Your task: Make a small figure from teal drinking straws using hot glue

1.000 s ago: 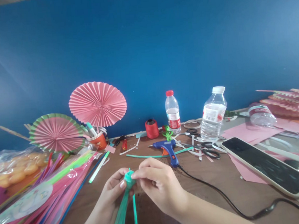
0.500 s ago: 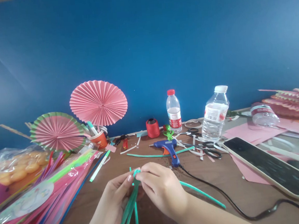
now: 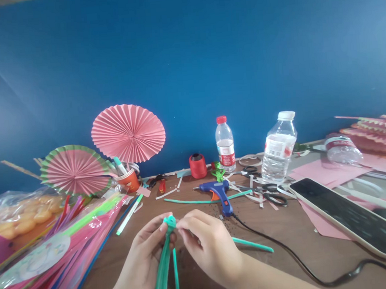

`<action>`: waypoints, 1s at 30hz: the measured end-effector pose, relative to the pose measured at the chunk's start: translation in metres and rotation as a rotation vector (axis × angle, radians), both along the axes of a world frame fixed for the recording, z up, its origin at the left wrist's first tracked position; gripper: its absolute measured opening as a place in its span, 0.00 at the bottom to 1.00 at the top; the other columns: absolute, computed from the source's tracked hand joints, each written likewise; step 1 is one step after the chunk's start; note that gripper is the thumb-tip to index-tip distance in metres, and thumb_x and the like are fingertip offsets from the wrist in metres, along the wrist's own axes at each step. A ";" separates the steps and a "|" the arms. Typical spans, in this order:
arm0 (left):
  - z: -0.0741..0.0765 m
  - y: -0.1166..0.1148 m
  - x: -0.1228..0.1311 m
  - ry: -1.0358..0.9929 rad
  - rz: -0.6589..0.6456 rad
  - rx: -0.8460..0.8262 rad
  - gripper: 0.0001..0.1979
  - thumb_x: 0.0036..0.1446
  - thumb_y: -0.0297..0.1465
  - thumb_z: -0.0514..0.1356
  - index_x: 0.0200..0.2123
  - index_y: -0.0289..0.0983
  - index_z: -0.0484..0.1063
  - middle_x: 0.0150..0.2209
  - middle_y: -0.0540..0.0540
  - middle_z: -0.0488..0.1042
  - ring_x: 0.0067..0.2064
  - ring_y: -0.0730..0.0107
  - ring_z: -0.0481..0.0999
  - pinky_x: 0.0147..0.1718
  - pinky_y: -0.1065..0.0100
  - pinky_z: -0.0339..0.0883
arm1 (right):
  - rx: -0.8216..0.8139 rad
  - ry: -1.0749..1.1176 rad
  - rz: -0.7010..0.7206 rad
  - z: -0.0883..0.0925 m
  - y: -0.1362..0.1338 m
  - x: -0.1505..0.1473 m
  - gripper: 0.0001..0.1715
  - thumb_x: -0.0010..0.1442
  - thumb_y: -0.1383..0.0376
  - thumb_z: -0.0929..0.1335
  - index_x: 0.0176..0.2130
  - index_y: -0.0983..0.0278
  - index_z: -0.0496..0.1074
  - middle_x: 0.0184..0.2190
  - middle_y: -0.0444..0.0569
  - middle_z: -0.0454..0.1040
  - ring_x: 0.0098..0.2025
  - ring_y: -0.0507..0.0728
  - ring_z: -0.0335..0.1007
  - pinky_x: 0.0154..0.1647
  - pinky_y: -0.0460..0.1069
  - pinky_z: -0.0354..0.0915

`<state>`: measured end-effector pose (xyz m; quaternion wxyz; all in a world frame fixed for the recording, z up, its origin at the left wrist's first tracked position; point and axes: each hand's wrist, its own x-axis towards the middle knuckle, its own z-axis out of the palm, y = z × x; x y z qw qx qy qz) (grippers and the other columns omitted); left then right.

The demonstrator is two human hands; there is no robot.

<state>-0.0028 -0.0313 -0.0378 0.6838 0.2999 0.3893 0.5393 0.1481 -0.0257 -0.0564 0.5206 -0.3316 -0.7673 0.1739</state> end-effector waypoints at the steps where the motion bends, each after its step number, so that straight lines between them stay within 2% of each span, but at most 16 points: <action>1: 0.000 0.000 0.000 -0.003 0.000 -0.007 0.07 0.48 0.26 0.63 0.34 0.35 0.73 0.27 0.48 0.75 0.26 0.75 0.72 0.28 0.73 0.67 | 0.003 0.000 0.015 0.001 0.000 0.000 0.10 0.57 0.75 0.62 0.36 0.63 0.68 0.30 0.48 0.70 0.32 0.51 0.68 0.34 0.45 0.64; 5: 0.000 -0.001 0.000 -0.006 -0.034 0.039 0.06 0.50 0.26 0.61 0.35 0.35 0.72 0.25 0.49 0.73 0.26 0.76 0.71 0.27 0.74 0.65 | -0.017 0.005 0.052 0.004 0.001 0.001 0.09 0.58 0.74 0.61 0.35 0.64 0.68 0.30 0.48 0.70 0.32 0.51 0.67 0.34 0.45 0.63; 9: 0.001 -0.001 -0.001 0.023 -0.042 0.066 0.04 0.51 0.26 0.61 0.32 0.36 0.69 0.27 0.50 0.71 0.26 0.77 0.69 0.26 0.75 0.64 | -0.044 0.009 0.026 0.007 -0.001 0.002 0.08 0.59 0.73 0.61 0.33 0.64 0.66 0.28 0.47 0.68 0.30 0.51 0.66 0.33 0.45 0.62; 16: -0.002 -0.002 0.000 0.050 -0.063 0.119 0.03 0.52 0.27 0.60 0.31 0.36 0.67 0.25 0.52 0.69 0.24 0.80 0.66 0.25 0.77 0.61 | -0.045 0.003 0.036 0.005 -0.003 0.000 0.07 0.58 0.73 0.61 0.34 0.63 0.66 0.29 0.47 0.68 0.32 0.52 0.66 0.34 0.45 0.62; 24: -0.001 -0.001 0.001 0.111 -0.097 0.082 0.05 0.51 0.31 0.61 0.29 0.34 0.69 0.20 0.52 0.67 0.21 0.80 0.62 0.21 0.78 0.57 | -0.140 0.067 -0.050 0.006 -0.001 0.002 0.07 0.57 0.73 0.62 0.33 0.62 0.66 0.29 0.44 0.70 0.32 0.51 0.67 0.34 0.44 0.62; 30: -0.001 -0.001 0.001 0.127 -0.068 0.100 0.05 0.49 0.29 0.63 0.30 0.33 0.71 0.23 0.50 0.69 0.23 0.80 0.63 0.22 0.79 0.58 | -0.118 0.076 -0.039 0.008 -0.001 0.002 0.08 0.56 0.75 0.63 0.32 0.63 0.66 0.29 0.44 0.69 0.32 0.51 0.66 0.33 0.43 0.62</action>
